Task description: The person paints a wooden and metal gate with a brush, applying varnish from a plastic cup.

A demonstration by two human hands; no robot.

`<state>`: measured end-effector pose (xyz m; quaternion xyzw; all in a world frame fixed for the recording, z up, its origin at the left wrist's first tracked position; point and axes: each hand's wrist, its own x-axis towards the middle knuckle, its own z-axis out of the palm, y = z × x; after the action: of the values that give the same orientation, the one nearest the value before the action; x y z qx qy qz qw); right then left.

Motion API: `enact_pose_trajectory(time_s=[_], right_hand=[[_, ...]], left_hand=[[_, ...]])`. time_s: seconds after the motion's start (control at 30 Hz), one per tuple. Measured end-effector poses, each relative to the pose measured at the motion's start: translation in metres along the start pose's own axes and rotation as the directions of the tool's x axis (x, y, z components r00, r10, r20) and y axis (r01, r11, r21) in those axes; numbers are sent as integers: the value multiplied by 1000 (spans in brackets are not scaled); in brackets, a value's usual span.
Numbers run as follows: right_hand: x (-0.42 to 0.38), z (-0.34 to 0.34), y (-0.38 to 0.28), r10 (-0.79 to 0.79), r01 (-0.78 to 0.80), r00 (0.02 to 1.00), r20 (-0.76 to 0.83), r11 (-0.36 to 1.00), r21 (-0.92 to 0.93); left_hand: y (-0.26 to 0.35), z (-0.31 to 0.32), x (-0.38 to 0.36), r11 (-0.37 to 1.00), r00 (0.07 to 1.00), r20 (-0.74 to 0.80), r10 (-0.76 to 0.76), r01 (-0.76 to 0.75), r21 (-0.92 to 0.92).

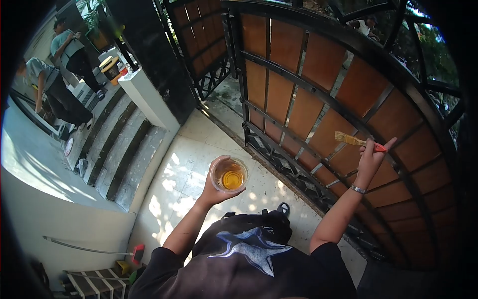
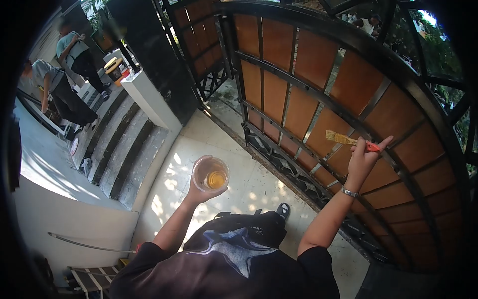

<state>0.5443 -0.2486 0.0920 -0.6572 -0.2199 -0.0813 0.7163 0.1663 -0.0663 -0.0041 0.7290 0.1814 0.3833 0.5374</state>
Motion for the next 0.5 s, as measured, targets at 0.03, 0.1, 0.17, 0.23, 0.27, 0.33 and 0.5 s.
enact_pose_trajectory(time_s=[0.03,0.1,0.17,0.23,0.27,0.33,0.5], right_hand=[[0,-3,4,15,-15,1000,1,1000,16],[11,-11,12,22,-22,1000,-9,1000,-12],[31,-26,29,68,-71,991,-117,997,-26],[54,-59,35,38,-44,991,-127,998,-43],[68,-73,40,14,-20,993,-120,998,-51],[85,-106,46,-154,135,984,-84,971,-200],[76,-117,16,-600,368,687,-410,773,-516]], left_hand=[[4,0,1,1000,1000,-5,0,0,10],[4,1,1,1000,1000,-11,15,-15,12],[2,2,1,1000,1000,-3,10,-10,-11],[9,1,5,1000,1000,-14,8,-8,-26],[10,0,9,999,1000,-9,11,-11,-30],[10,-3,16,1000,999,-44,8,-8,-12],[4,1,33,999,993,-117,32,-30,16]])
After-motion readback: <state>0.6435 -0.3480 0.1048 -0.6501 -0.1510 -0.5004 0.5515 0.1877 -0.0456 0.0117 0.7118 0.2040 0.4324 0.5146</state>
